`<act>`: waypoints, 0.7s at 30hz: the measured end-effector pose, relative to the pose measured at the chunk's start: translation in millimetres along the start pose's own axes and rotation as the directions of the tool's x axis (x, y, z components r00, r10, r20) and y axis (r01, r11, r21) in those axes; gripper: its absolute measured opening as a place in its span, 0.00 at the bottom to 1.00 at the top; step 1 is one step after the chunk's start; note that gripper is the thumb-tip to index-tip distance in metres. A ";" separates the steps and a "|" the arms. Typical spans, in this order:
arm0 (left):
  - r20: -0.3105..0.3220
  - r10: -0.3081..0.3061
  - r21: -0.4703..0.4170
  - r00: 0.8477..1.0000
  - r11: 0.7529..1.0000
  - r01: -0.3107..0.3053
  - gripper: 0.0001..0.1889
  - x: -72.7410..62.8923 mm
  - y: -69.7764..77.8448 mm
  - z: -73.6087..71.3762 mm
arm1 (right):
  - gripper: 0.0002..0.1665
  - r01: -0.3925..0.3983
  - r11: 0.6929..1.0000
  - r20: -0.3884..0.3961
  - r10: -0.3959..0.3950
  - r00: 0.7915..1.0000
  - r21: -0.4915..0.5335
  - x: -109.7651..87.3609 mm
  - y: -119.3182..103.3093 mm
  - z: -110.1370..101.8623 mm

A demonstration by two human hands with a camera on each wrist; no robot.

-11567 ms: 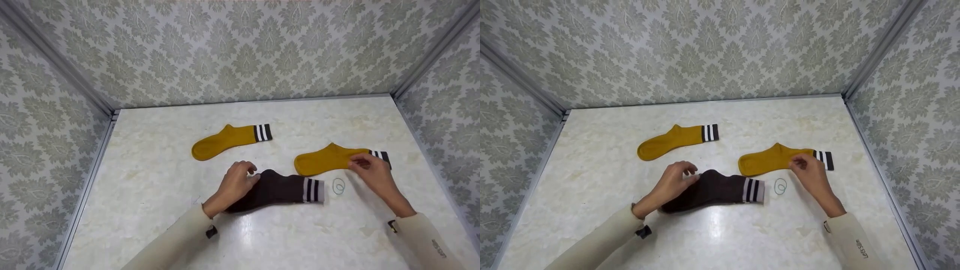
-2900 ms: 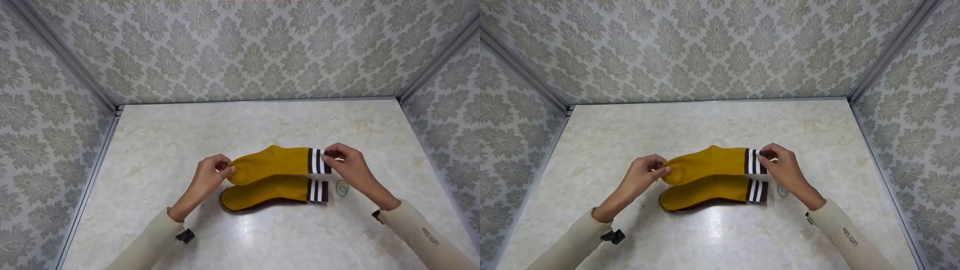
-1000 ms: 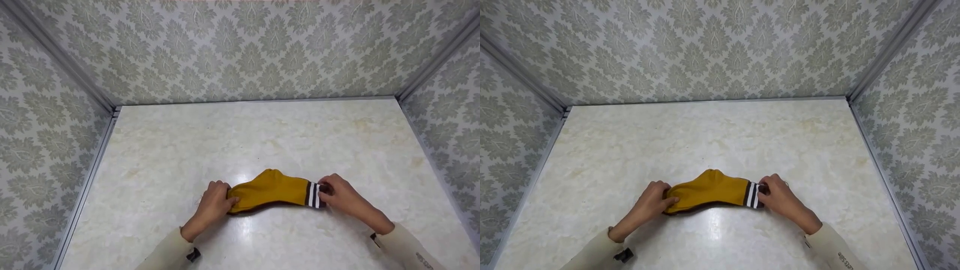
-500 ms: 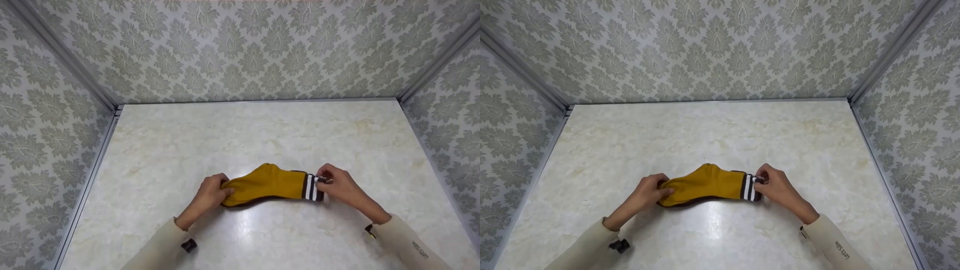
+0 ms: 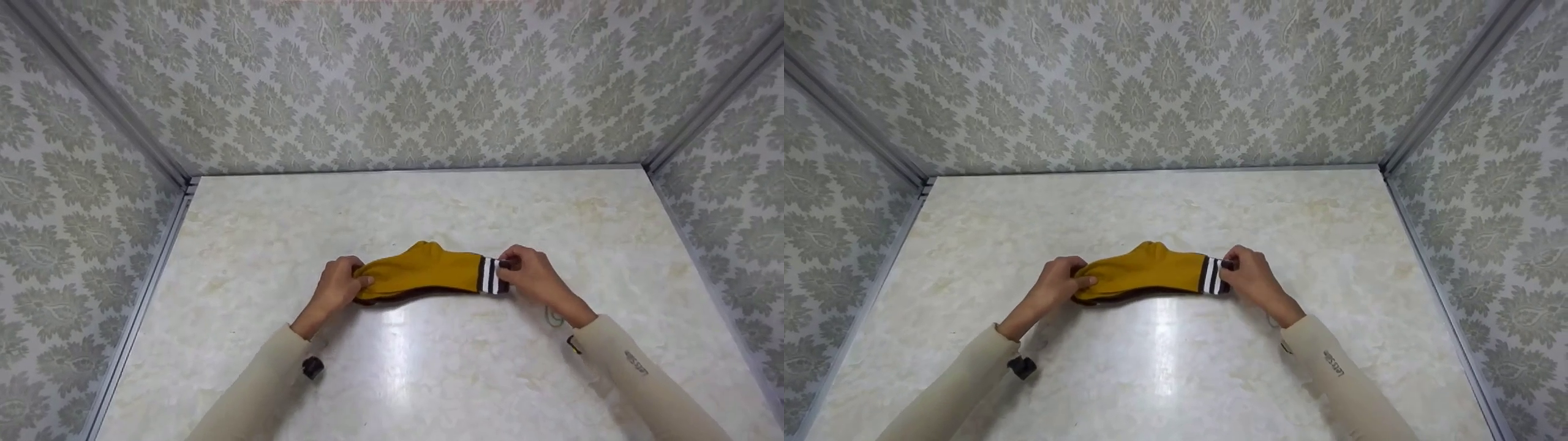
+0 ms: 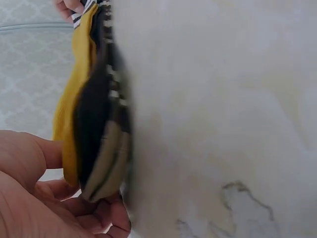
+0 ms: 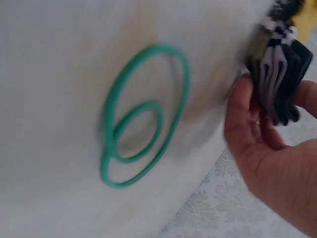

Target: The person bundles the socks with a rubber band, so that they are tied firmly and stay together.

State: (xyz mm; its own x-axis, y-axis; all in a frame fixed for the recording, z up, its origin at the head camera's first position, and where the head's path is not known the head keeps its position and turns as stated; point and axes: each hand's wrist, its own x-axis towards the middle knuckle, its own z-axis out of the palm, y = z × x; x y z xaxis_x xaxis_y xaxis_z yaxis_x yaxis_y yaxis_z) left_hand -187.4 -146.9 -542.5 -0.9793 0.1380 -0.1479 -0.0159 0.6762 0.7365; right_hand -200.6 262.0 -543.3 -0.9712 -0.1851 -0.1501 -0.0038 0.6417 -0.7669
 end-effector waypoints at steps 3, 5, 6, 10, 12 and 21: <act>-0.003 0.024 0.044 1.000 0.999 -0.024 0.12 1.4 -0.8 1.0 | 0.15 0.046 0.996 0.000 -0.046 0.999 -0.077 4.3 -0.1 4.1; -0.007 0.049 0.064 0.999 0.997 -0.048 0.14 2.4 1.7 -0.2 | 0.17 0.071 0.994 -0.014 -0.072 0.997 -0.081 2.8 -0.9 2.5; -0.011 0.088 0.057 0.996 0.995 -0.087 0.15 8.3 -7.2 2.1 | 0.18 0.078 0.994 -0.024 -0.080 0.997 -0.075 0.9 -1.2 0.4; -0.028 0.160 0.038 0.987 0.986 -0.159 0.18 10.4 0.9 0.0 | 0.21 0.112 0.992 -0.069 -0.116 0.991 -0.055 -10.6 2.3 -12.6; -0.035 0.204 0.031 0.978 0.979 -0.203 0.18 12.5 5.8 1.0 | 0.20 0.130 0.990 -0.087 -0.135 0.987 -0.062 -17.7 7.1 -20.1; 0.014 0.367 0.091 0.930 0.926 -0.366 0.15 23.7 52.3 23.5 | 0.12 0.137 0.975 -0.106 -0.158 0.982 -0.176 -59.5 41.5 -48.0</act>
State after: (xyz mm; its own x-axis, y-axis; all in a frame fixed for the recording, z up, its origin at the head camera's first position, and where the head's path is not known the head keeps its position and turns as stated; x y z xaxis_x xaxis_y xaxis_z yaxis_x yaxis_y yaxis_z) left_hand -206.7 -91.2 -523.0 -0.9140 0.3865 0.1232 0.3623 0.6413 0.6764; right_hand -154.5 335.4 -536.3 -0.9782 -0.2036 0.0399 -0.1791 0.7313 -0.6581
